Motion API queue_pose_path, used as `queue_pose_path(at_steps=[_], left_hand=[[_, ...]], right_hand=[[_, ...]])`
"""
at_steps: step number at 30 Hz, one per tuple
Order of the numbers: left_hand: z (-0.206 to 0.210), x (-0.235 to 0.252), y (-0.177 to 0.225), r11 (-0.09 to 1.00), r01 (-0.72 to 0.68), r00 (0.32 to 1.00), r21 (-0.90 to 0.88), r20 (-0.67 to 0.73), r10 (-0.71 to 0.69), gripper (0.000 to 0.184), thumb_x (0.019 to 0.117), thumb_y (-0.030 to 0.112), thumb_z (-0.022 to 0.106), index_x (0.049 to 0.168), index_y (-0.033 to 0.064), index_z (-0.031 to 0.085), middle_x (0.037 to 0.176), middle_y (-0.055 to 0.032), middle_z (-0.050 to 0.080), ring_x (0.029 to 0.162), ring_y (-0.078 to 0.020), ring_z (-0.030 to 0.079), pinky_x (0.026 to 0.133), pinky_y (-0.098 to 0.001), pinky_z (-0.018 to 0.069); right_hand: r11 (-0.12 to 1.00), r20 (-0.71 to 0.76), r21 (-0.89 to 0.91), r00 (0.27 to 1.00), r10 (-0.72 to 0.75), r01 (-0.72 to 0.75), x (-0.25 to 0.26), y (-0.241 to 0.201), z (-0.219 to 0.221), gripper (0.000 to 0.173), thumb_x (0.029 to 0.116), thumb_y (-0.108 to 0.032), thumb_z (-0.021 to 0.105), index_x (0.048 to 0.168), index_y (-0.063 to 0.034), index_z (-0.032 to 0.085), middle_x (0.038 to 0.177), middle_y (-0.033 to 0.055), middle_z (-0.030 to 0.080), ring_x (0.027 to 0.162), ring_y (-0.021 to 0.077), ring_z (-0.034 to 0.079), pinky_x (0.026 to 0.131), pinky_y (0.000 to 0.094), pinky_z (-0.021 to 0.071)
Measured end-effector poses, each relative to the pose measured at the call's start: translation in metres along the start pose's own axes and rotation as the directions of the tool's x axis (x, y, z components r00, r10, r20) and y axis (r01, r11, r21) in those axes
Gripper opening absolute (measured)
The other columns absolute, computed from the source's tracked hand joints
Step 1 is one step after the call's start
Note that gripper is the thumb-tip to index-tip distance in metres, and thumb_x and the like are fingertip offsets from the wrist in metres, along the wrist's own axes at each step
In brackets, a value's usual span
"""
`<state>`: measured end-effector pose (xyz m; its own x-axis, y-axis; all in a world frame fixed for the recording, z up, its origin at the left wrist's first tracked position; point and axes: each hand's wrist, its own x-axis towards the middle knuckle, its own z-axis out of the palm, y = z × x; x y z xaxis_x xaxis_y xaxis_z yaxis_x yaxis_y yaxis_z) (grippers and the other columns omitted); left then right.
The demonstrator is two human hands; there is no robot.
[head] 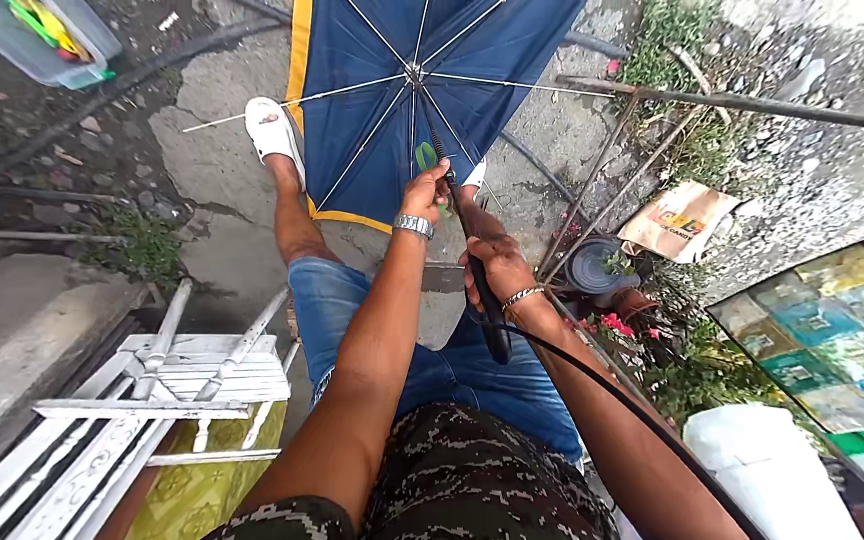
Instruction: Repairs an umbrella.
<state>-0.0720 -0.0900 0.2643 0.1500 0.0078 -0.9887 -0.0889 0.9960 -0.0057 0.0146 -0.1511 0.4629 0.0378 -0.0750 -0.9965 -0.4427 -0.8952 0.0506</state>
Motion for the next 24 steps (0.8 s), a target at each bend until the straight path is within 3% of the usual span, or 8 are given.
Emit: queue_pose_path(at_steps=[8,11,14,18,21,24], left_hand=[[0.001,0.105,0.025,0.989,-0.029,0.989,0.143,-0.138,0.049,0.028,0.1003,0.030,0.067,0.113,0.0046,0.067,0.089,-0.0058,0.067,0.056,-0.0061,0.051,0.047,-0.0193,0.0401],[-0.003,0.132,0.028,0.986,-0.035,0.982,0.162,-0.177,0.064,0.029,0.0997,0.032,0.068,0.111,0.0051,0.067,0.084,-0.0041,0.064,0.055,-0.0068,0.050,0.047,-0.0205,0.0404],[-0.005,0.155,0.032,0.985,-0.049,0.978,0.165,-0.194,0.081,0.028,0.1002,0.032,0.067,0.109,0.0061,0.068,0.085,-0.0035,0.065,0.055,-0.0064,0.050,0.046,-0.0203,0.0399],[-0.003,0.172,0.039,0.982,-0.049,0.972,0.183,-0.217,0.089,0.027,0.1016,0.032,0.065,0.110,0.0062,0.068,0.087,-0.0040,0.068,0.056,-0.0062,0.051,0.047,-0.0202,0.0399],[0.000,0.179,0.047,0.974,-0.037,0.966,0.225,-0.240,0.093,0.028,0.1021,0.032,0.064,0.111,0.0060,0.068,0.089,-0.0050,0.069,0.054,-0.0064,0.051,0.046,-0.0204,0.0396],[0.001,0.192,0.056,0.965,-0.022,0.963,0.261,-0.254,0.091,0.027,0.1016,0.031,0.065,0.112,0.0059,0.069,0.089,-0.0060,0.070,0.055,-0.0073,0.053,0.046,-0.0212,0.0405]], right_hand=[[0.997,0.120,0.045,0.991,-0.061,0.056,0.015,0.024,-0.011,0.044,0.1129,-0.029,0.036,0.107,0.0033,0.066,0.064,0.0081,0.063,0.048,0.0175,0.061,0.045,0.0331,0.0561],[0.994,0.169,0.061,0.980,-0.104,0.095,0.020,0.037,-0.009,0.043,0.1126,-0.027,0.036,0.109,0.0031,0.066,0.066,0.0073,0.064,0.050,0.0165,0.063,0.047,0.0326,0.0574],[0.987,0.185,-0.053,0.973,-0.137,0.149,0.025,0.043,-0.008,0.040,0.1117,-0.028,0.038,0.112,-0.0015,0.068,0.068,0.0035,0.065,0.054,0.0129,0.063,0.051,0.0293,0.0559],[0.957,0.221,-0.219,0.965,-0.141,0.190,0.031,0.048,-0.014,0.040,0.1104,-0.036,0.041,0.116,-0.0082,0.069,0.068,0.0013,0.063,0.050,0.0117,0.058,0.044,0.0298,0.0502],[0.789,0.131,-0.511,0.938,-0.322,0.342,0.028,0.051,-0.020,0.045,0.1092,-0.048,0.040,0.122,-0.0148,0.068,0.072,-0.0021,0.064,0.058,0.0107,0.061,0.054,0.0350,0.0541],[0.688,-0.041,-0.543,0.803,-0.595,0.482,0.039,0.044,-0.036,0.038,0.1090,-0.033,0.047,0.126,-0.0062,0.068,0.079,-0.0008,0.066,0.061,0.0077,0.060,0.055,0.0297,0.0553]])
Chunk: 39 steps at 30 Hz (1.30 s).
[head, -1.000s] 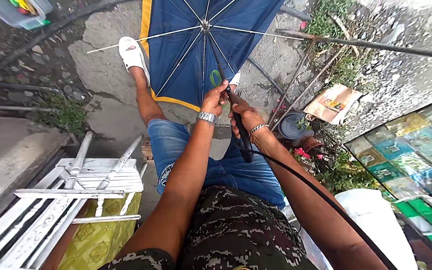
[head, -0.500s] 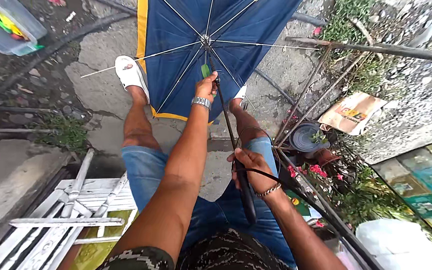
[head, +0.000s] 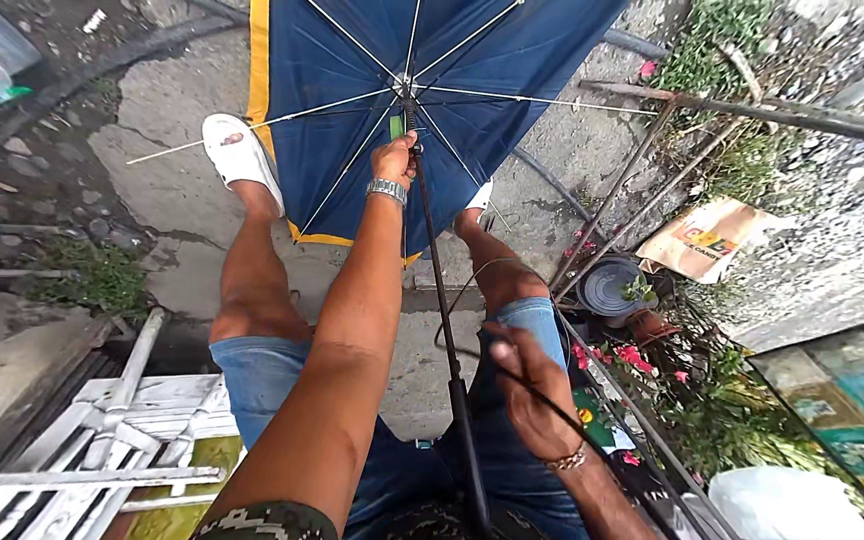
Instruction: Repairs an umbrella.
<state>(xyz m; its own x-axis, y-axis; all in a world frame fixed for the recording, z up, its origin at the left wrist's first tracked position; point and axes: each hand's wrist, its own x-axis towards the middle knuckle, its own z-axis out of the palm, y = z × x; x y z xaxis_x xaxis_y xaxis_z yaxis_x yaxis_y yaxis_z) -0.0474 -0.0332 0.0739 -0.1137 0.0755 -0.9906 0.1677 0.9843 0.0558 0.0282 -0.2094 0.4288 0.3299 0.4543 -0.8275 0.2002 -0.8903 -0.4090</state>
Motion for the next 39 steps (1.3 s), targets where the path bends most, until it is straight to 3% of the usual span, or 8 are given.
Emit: queue_pose_path(at_steps=[4,8,12,20,24,29,34,39], left_hand=[[0.003,0.018,0.006,0.999,-0.002,0.999,0.035,-0.039,0.004,0.024,0.0990,0.028,0.069,0.109,0.0059,0.069,0.086,-0.0055,0.069,0.054,-0.0078,0.052,0.046,-0.0220,0.0404],[0.006,0.034,0.015,0.997,0.015,0.999,0.074,-0.042,-0.012,0.021,0.0968,0.026,0.071,0.107,0.0073,0.068,0.079,-0.0042,0.065,0.049,-0.0075,0.048,0.043,-0.0214,0.0378],[0.002,0.047,0.016,0.995,0.021,1.000,0.099,0.011,-0.022,0.022,0.0971,0.026,0.071,0.109,0.0072,0.068,0.082,-0.0046,0.067,0.051,-0.0065,0.048,0.044,-0.0203,0.0376],[-0.021,0.056,0.013,0.994,0.046,0.983,0.102,0.172,-0.063,0.021,0.1002,0.025,0.066,0.111,0.0069,0.069,0.087,-0.0039,0.071,0.049,-0.0027,0.048,0.041,-0.0162,0.0348],[-0.028,0.064,0.007,0.988,0.018,0.977,0.150,0.209,-0.050,0.025,0.1006,0.028,0.065,0.114,0.0082,0.070,0.094,-0.0043,0.073,0.053,-0.0034,0.052,0.044,-0.0169,0.0367],[-0.031,0.070,0.000,0.985,-0.017,0.976,0.172,0.217,-0.021,0.030,0.0969,0.033,0.070,0.116,0.0105,0.070,0.095,-0.0031,0.071,0.060,-0.0052,0.056,0.047,-0.0179,0.0399],[-0.028,0.069,-0.001,0.994,0.007,0.979,0.106,0.201,-0.028,0.022,0.0946,0.029,0.073,0.107,0.0123,0.067,0.083,0.0005,0.062,0.056,-0.0058,0.053,0.046,-0.0181,0.0429],[-0.031,0.077,0.003,0.991,0.005,0.970,0.132,0.239,-0.037,0.018,0.0955,0.028,0.071,0.094,0.0119,0.064,0.073,0.0020,0.055,0.051,-0.0058,0.047,0.045,-0.0192,0.0419]], right_hand=[[1.000,-0.287,-0.021,0.958,-0.009,0.003,0.057,0.015,-0.039,0.020,0.1026,-0.018,0.059,0.105,0.0001,0.069,0.074,-0.0019,0.061,0.061,0.0017,0.054,0.056,0.0213,0.0489],[0.982,-0.379,-0.122,0.921,0.086,-0.142,0.135,0.061,-0.071,0.031,0.1043,-0.031,0.055,0.114,-0.0036,0.064,0.073,0.0002,0.053,0.060,0.0095,0.050,0.058,0.0329,0.0457],[0.920,-0.215,-0.177,0.926,0.309,-0.348,0.235,0.148,-0.064,0.041,0.1099,-0.033,0.041,0.123,0.0003,0.061,0.100,0.0233,0.066,0.093,0.0384,0.066,0.085,0.0637,0.0497],[0.757,0.012,-0.269,0.784,0.621,-0.595,0.363,0.287,-0.003,0.040,0.1096,-0.027,0.041,0.133,-0.0011,0.061,0.120,0.0283,0.067,0.106,0.0434,0.068,0.093,0.0617,0.0521],[0.782,-0.111,-0.345,0.850,0.515,-0.519,0.383,0.273,0.000,0.067,0.1013,-0.045,0.058,0.148,0.0021,0.047,0.145,0.0369,0.048,0.135,0.0522,0.048,0.110,0.0689,0.0390],[0.958,0.084,-0.014,0.954,0.286,-0.286,0.346,0.144,0.032,0.047,0.1077,-0.042,0.047,0.122,-0.0011,0.066,0.109,0.0180,0.072,0.096,0.0293,0.072,0.089,0.0525,0.0589],[0.690,0.507,0.433,0.790,0.345,-0.580,0.318,0.046,0.107,0.053,0.1097,-0.047,0.041,0.134,-0.0044,0.058,0.102,0.0165,0.072,0.084,0.0275,0.073,0.074,0.0442,0.0624],[0.445,0.556,0.608,0.753,0.352,-0.657,0.347,0.031,0.130,0.044,0.1113,-0.038,0.040,0.110,-0.0030,0.065,0.077,0.0058,0.067,0.058,0.0155,0.064,0.053,0.0311,0.0566]])
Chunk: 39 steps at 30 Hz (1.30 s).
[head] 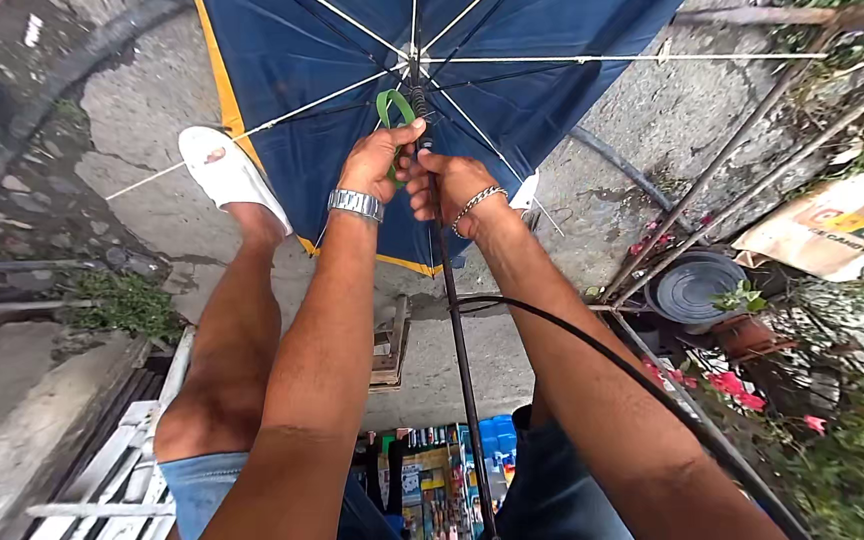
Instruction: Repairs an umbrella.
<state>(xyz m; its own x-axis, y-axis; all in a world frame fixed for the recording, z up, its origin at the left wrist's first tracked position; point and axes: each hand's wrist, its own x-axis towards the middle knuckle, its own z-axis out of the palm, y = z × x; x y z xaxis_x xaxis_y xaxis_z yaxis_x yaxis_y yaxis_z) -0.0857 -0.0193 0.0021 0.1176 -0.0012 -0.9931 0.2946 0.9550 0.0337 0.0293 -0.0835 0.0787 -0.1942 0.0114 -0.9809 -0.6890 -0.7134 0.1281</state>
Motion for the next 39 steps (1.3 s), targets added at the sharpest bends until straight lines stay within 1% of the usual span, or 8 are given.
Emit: queue_pose_path(at_steps=[5,9,14,19,23,30,34,39], left_hand=[[-0.008,0.004,0.005,0.996,-0.013,0.999,0.084,0.049,0.009,0.019,0.0944,0.030,0.073,0.093,0.0130,0.066,0.072,0.0032,0.054,0.051,-0.0053,0.047,0.045,-0.0188,0.0410],[-0.011,-0.006,0.019,0.922,-0.113,0.991,0.370,-0.022,0.130,0.030,0.0960,0.042,0.071,0.101,0.0121,0.073,0.084,0.0021,0.070,0.057,-0.0060,0.055,0.048,-0.0215,0.0418],[-0.006,-0.009,0.030,0.591,-0.503,0.788,0.631,0.054,0.614,0.019,0.0948,0.028,0.071,0.102,0.0105,0.074,0.087,-0.0004,0.071,0.077,-0.0089,0.066,0.074,-0.0331,0.0558],[0.013,-0.010,0.044,0.181,-0.434,0.802,0.883,0.286,0.525,0.027,0.0944,0.037,0.069,0.106,0.0125,0.075,0.109,-0.0087,0.068,0.101,-0.0237,0.066,0.090,-0.0483,0.0536],[0.016,-0.010,0.043,0.068,-0.436,0.771,0.897,0.334,0.542,0.025,0.1007,0.034,0.061,0.107,0.0127,0.073,0.112,-0.0087,0.070,0.104,-0.0263,0.068,0.090,-0.0511,0.0536],[0.006,-0.003,-0.008,0.306,-0.517,0.599,0.800,0.082,0.797,0.030,0.1036,0.035,0.059,0.108,0.0104,0.075,0.102,-0.0053,0.073,0.091,-0.0152,0.069,0.086,-0.0371,0.0560],[0.011,0.004,-0.023,0.587,-0.581,0.652,0.564,-0.110,0.750,0.025,0.1009,0.032,0.066,0.100,0.0078,0.070,0.072,-0.0003,0.064,0.058,-0.0095,0.060,0.059,-0.0311,0.0544],[0.006,0.002,-0.016,0.490,-0.613,0.597,0.620,-0.041,0.801,0.021,0.0986,0.029,0.069,0.103,0.0107,0.077,0.099,-0.0019,0.071,0.088,-0.0070,0.065,0.082,-0.0246,0.0536]], right_hand=[[0.998,-0.045,0.057,0.999,-0.021,0.023,0.001,-0.006,0.002,0.041,0.1124,-0.032,0.038,0.104,-0.0019,0.064,0.070,0.0046,0.063,0.050,0.0121,0.056,0.045,0.0264,0.0488],[0.999,-0.092,0.036,0.996,0.006,-0.003,0.003,-0.009,0.008,0.035,0.1119,-0.029,0.039,0.103,-0.0033,0.061,0.067,0.0027,0.058,0.046,0.0105,0.051,0.041,0.0250,0.0454],[0.998,-0.107,0.061,0.994,0.009,-0.002,0.005,-0.010,0.010,0.035,0.1114,-0.029,0.041,0.098,-0.0035,0.060,0.065,0.0030,0.057,0.044,0.0110,0.051,0.039,0.0252,0.0449],[0.999,-0.140,0.049,0.990,0.012,-0.005,0.004,-0.011,0.012,0.033,0.1109,-0.026,0.042,0.097,-0.0034,0.060,0.064,0.0040,0.058,0.043,0.0114,0.051,0.038,0.0255,0.0446],[0.999,-0.155,0.053,0.988,0.012,-0.004,0.005,-0.013,0.013,0.031,0.1102,-0.024,0.041,0.096,-0.0029,0.059,0.063,0.0042,0.058,0.042,0.0112,0.051,0.037,0.0250,0.0436],[0.998,-0.190,0.067,0.982,0.019,-0.006,0.005,-0.015,0.017,0.035,0.1104,-0.025,0.042,0.089,-0.0020,0.057,0.060,0.0064,0.059,0.040,0.0129,0.052,0.036,0.0262,0.0451],[0.999,-0.167,0.053,0.986,0.010,-0.001,0.006,-0.015,0.014,0.035,0.1101,-0.024,0.041,0.090,-0.0023,0.059,0.061,0.0056,0.058,0.041,0.0126,0.052,0.036,0.0259,0.0448],[0.999,-0.148,0.048,0.989,0.032,-0.025,0.006,-0.015,0.012,0.034,0.1109,-0.026,0.039,0.094,-0.0033,0.059,0.062,0.0040,0.057,0.041,0.0110,0.050,0.037,0.0244,0.0430]])
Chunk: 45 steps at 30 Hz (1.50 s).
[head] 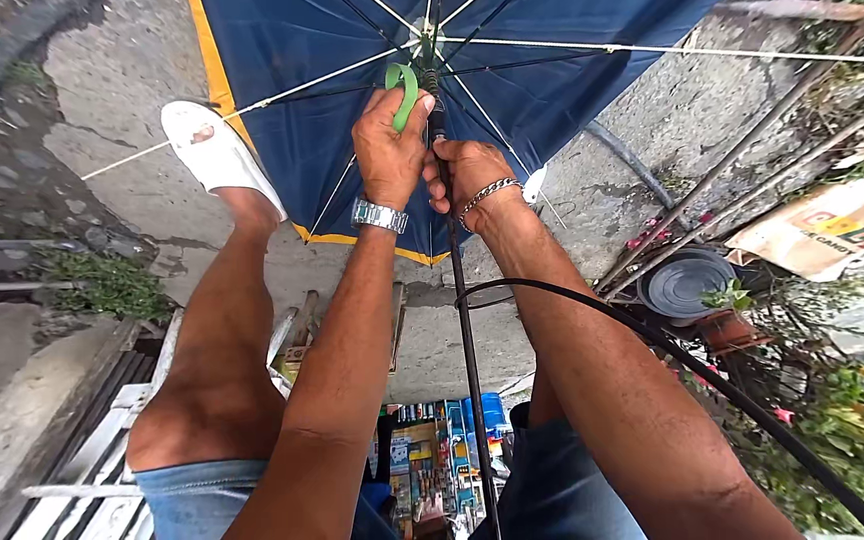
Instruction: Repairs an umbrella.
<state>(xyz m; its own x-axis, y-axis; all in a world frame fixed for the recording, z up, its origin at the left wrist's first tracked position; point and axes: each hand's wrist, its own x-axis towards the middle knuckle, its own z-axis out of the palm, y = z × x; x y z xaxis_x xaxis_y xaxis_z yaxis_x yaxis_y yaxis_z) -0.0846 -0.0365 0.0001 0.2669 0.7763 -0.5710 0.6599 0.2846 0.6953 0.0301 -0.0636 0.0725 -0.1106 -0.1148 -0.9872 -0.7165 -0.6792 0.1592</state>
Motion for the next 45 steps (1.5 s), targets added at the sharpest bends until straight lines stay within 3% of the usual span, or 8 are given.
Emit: queue_pose_path(at_steps=[5,8,12,16,19,25,36,45], left_hand=[[-0.015,0.012,0.001,1.000,-0.013,0.995,-0.016,0.097,0.014,0.025,0.0983,0.034,0.069,0.100,0.0092,0.076,0.098,-0.0023,0.069,0.083,-0.0077,0.064,0.077,-0.0263,0.0534],[-0.023,0.000,0.001,0.964,0.176,0.984,-0.200,0.056,-0.168,0.025,0.0994,0.029,0.069,0.107,0.0064,0.072,0.087,-0.0015,0.069,0.066,-0.0093,0.062,0.062,-0.0273,0.0545],[-0.029,-0.029,0.003,0.632,0.664,0.747,-0.399,0.333,-0.575,0.025,0.1049,0.030,0.060,0.109,0.0072,0.069,0.083,-0.0014,0.069,0.054,-0.0071,0.052,0.047,-0.0216,0.0415],[-0.014,-0.029,0.005,0.339,0.786,0.613,-0.517,0.577,-0.541,0.036,0.1104,0.040,0.043,0.101,0.0113,0.062,0.071,0.0013,0.057,0.053,-0.0075,0.052,0.045,-0.0220,0.0452],[-0.007,-0.012,0.006,0.267,0.792,0.604,-0.549,0.641,-0.473,0.043,0.1104,0.042,0.042,0.117,0.0075,0.066,0.082,-0.0032,0.064,0.059,-0.0089,0.056,0.052,-0.0228,0.0495],[-0.012,-0.015,0.006,0.154,0.812,0.580,-0.563,0.748,-0.322,0.042,0.1113,0.039,0.039,0.120,0.0082,0.066,0.085,-0.0030,0.068,0.055,-0.0065,0.057,0.047,-0.0198,0.0494],[0.000,0.012,0.017,0.088,0.852,0.473,-0.516,0.686,-0.553,0.039,0.1091,0.039,0.045,0.113,0.0063,0.066,0.075,-0.0037,0.064,0.041,-0.0065,0.044,0.034,-0.0207,0.0379],[-0.002,0.006,0.006,0.238,0.831,0.549,-0.502,0.673,-0.496,0.042,0.1084,0.043,0.045,0.109,0.0081,0.068,0.060,0.0019,0.052,0.039,-0.0063,0.039,0.035,-0.0219,0.0365]], right_hand=[[1.000,0.019,0.002,1.000,0.023,-0.023,-0.002,-0.002,-0.002,0.036,0.1122,-0.028,0.038,0.099,-0.0035,0.060,0.065,0.0031,0.057,0.044,0.0103,0.051,0.039,0.0238,0.0438],[0.999,0.012,-0.023,1.000,0.025,-0.024,-0.005,-0.002,-0.001,0.035,0.1126,-0.030,0.037,0.101,-0.0050,0.059,0.065,0.0009,0.054,0.043,0.0077,0.046,0.038,0.0212,0.0403],[0.998,-0.048,-0.057,0.999,-0.004,0.002,-0.004,-0.001,0.007,0.035,0.1121,-0.027,0.038,0.100,-0.0040,0.061,0.066,0.0019,0.056,0.044,0.0086,0.047,0.039,0.0222,0.0411],[0.999,-0.074,-0.033,0.996,-0.044,0.041,-0.002,0.002,0.009,0.031,0.1103,-0.022,0.042,0.103,-0.0011,0.064,0.071,0.0060,0.063,0.049,0.0116,0.055,0.043,0.0252,0.0464],[0.998,-0.050,-0.033,0.997,-0.061,0.060,-0.002,0.003,0.008,0.034,0.1117,-0.027,0.040,0.101,-0.0039,0.063,0.070,0.0026,0.060,0.046,0.0083,0.050,0.039,0.0211,0.0401],[0.999,-0.132,-0.005,0.990,-0.046,0.046,0.000,0.003,0.016,0.036,0.1108,-0.030,0.043,0.098,-0.0040,0.064,0.070,0.0046,0.063,0.046,0.0095,0.051,0.039,0.0227,0.0406],[0.990,-0.243,-0.126,0.965,-0.100,0.070,0.017,-0.008,0.026,0.035,0.1104,-0.027,0.045,0.092,-0.0028,0.062,0.065,0.0053,0.062,0.043,0.0099,0.052,0.038,0.0235,0.0419],[0.981,-0.231,-0.137,0.959,-0.166,0.137,0.020,0.003,0.025,0.036,0.1092,-0.026,0.047,0.091,0.0002,0.064,0.065,0.0074,0.065,0.045,0.0134,0.056,0.040,0.0277,0.0474]])
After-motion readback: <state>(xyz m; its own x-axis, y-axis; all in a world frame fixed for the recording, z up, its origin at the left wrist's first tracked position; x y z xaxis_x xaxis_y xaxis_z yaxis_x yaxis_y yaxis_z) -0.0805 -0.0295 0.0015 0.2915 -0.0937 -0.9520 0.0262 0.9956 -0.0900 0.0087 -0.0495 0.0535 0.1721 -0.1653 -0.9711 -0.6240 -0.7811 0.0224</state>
